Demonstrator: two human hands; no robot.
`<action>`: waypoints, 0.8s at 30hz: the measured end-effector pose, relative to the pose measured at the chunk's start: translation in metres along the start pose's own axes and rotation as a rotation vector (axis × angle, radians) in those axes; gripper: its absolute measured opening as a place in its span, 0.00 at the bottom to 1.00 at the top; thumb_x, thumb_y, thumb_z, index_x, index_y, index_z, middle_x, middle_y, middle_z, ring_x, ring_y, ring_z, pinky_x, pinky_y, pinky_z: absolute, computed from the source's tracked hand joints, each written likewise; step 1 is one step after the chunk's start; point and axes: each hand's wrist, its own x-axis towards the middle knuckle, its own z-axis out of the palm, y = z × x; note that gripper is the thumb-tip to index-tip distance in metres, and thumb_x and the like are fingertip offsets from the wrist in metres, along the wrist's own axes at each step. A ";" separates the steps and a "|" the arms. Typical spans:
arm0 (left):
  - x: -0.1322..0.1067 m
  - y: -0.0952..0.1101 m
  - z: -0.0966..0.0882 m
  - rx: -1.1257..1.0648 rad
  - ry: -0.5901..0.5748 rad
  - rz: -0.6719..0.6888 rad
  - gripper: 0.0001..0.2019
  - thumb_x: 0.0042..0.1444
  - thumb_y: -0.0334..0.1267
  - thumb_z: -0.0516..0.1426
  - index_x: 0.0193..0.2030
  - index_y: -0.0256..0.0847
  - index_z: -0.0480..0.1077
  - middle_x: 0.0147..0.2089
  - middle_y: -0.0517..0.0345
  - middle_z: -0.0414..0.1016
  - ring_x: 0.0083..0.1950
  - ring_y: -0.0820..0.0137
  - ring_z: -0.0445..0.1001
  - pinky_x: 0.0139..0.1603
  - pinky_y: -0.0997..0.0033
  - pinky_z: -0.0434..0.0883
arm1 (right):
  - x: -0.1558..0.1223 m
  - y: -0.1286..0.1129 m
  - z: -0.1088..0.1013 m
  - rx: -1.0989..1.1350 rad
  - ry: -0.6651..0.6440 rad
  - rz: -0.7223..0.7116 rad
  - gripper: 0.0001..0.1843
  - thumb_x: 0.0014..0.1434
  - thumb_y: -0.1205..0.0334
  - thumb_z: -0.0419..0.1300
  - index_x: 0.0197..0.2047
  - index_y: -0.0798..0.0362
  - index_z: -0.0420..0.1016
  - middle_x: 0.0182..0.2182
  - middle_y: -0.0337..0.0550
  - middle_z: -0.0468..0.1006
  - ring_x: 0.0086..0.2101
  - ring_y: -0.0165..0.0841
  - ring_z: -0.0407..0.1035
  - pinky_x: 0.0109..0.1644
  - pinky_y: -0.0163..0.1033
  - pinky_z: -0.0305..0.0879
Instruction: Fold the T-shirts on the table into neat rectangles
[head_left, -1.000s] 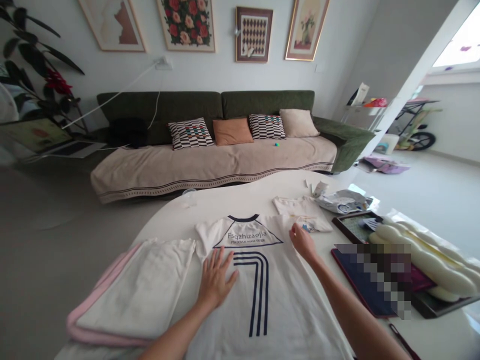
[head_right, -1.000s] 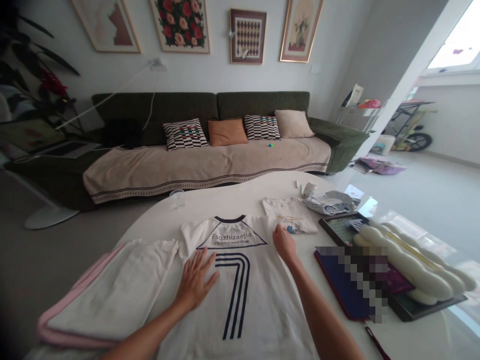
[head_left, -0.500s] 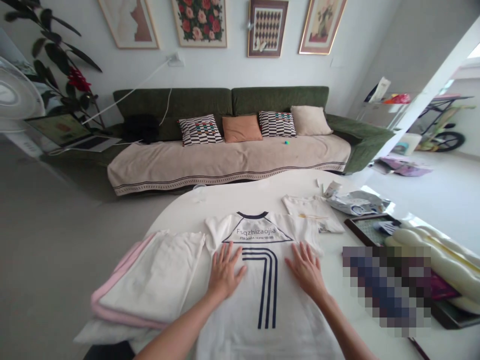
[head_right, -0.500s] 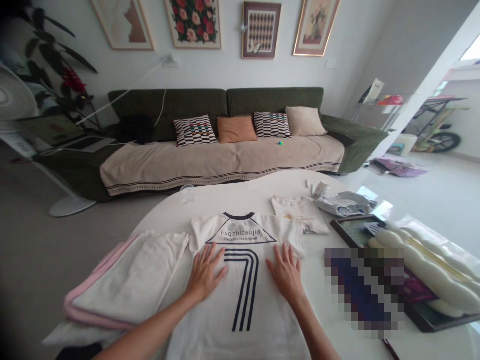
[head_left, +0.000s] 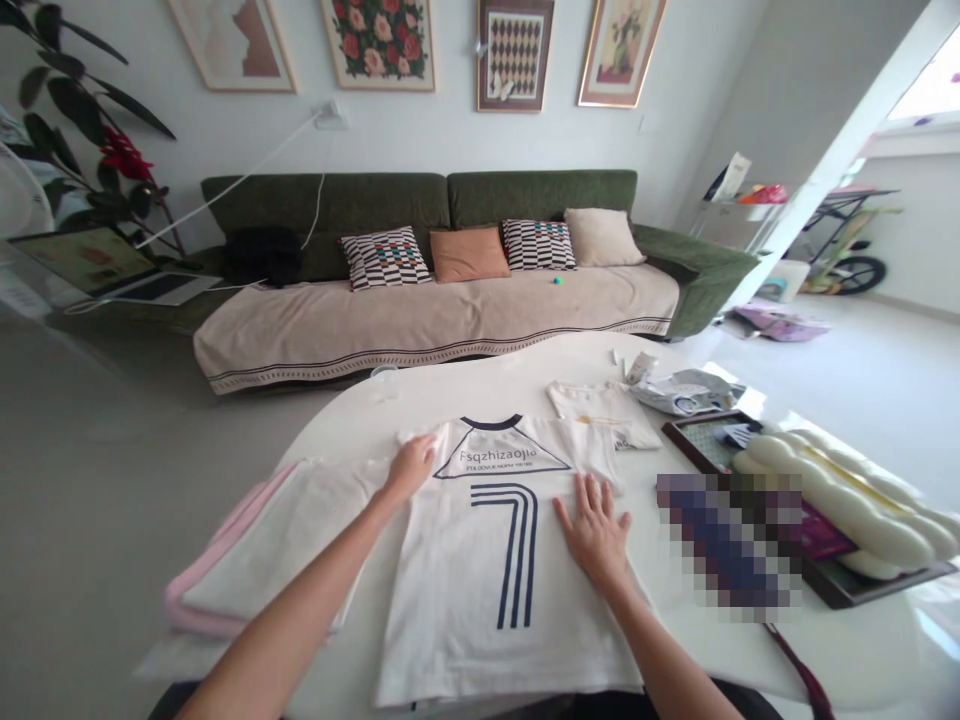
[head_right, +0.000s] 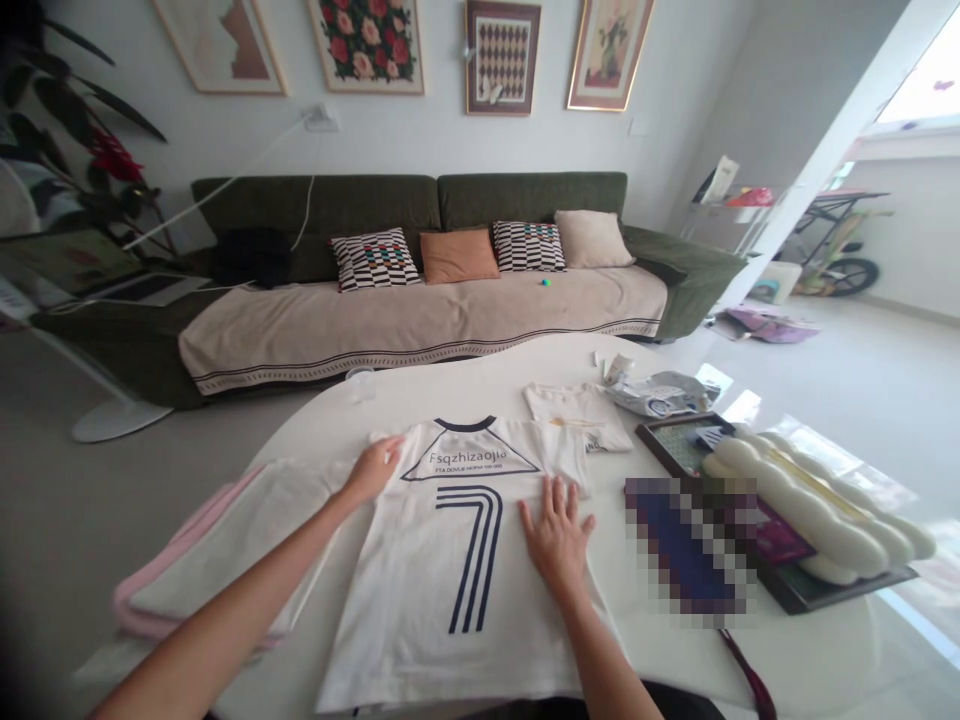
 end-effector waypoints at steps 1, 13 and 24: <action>0.016 -0.009 -0.009 0.012 0.026 -0.040 0.20 0.53 0.34 0.49 0.53 0.39 0.64 0.55 0.52 0.66 0.55 0.66 0.64 0.53 0.71 0.60 | 0.000 0.000 -0.001 -0.002 -0.006 0.003 0.36 0.59 0.42 0.33 0.65 0.52 0.37 0.64 0.45 0.39 0.61 0.43 0.25 0.57 0.62 0.36; 0.057 -0.029 -0.023 -0.038 -0.135 0.060 0.06 0.44 0.40 0.53 0.26 0.41 0.65 0.26 0.64 0.68 0.34 0.69 0.69 0.35 0.75 0.62 | 0.003 0.000 -0.003 0.013 -0.026 0.017 0.36 0.59 0.41 0.33 0.65 0.52 0.37 0.64 0.43 0.39 0.61 0.41 0.24 0.58 0.60 0.34; 0.065 -0.048 -0.088 -0.271 -0.259 -0.278 0.21 0.41 0.57 0.56 0.26 0.38 0.66 0.16 0.64 0.62 0.19 0.72 0.64 0.24 0.72 0.63 | 0.003 0.001 -0.001 0.002 -0.017 0.012 0.35 0.60 0.42 0.31 0.65 0.52 0.38 0.64 0.44 0.38 0.61 0.43 0.25 0.57 0.61 0.34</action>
